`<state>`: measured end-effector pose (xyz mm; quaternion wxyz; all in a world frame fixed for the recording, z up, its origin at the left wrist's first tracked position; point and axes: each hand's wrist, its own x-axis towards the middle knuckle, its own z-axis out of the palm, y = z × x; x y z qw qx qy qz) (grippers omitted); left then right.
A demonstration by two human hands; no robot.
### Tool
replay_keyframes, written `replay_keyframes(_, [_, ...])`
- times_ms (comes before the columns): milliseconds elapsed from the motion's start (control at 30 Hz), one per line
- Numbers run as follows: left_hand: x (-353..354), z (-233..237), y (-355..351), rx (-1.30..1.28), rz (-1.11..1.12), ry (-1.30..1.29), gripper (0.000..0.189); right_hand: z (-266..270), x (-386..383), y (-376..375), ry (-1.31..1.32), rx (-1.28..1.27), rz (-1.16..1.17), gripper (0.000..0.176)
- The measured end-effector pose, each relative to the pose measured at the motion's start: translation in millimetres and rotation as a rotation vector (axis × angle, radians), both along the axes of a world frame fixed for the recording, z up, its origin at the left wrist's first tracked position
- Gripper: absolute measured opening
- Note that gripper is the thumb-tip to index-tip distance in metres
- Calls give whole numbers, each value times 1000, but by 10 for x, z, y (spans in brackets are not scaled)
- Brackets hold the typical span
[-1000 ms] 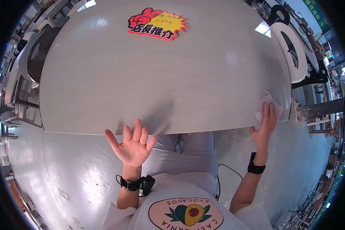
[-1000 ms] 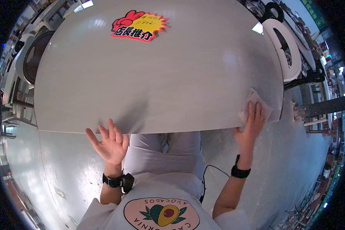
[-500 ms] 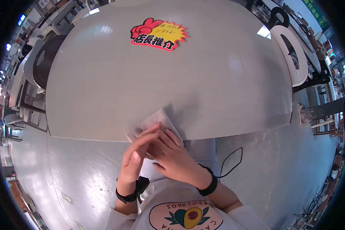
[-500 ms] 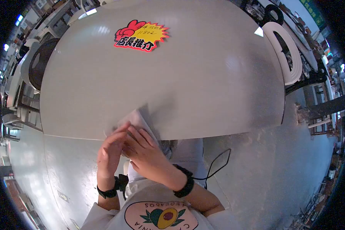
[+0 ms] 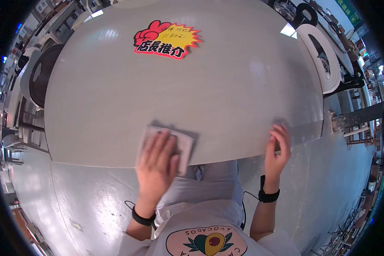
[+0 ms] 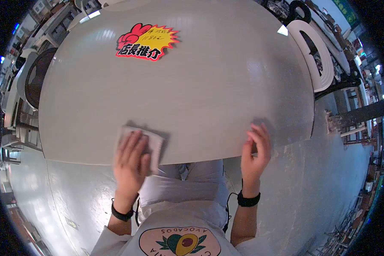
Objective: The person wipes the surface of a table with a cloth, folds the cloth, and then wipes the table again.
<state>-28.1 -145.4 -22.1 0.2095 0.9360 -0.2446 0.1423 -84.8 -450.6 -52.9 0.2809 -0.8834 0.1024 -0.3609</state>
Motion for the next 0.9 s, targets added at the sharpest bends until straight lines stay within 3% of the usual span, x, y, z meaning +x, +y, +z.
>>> replay_keyframes(133, [143,-116,726,39,270,-3,45,-71,64,-17,-9,-134,-136,18])
replay_keyframes(300, [220,-481,2096,39,606,-77,52,-182,80,-25,7,-110,-104,21])
replay_keyframes(433, [296,-543,2358,157,969,-3,58,-219,75,-28,-23,-139,-111,22])
replay_keyframes(533, [300,-551,2202,208,998,-2,55,-204,54,-35,4,-169,-131,22])
replay_keyframes(633, [268,-474,1754,292,741,1,53,-220,61,-37,-15,-170,-118,21])
replay_keyframes(900, [98,4,-108,217,176,78,59,-224,64,-31,-47,-163,-115,21])
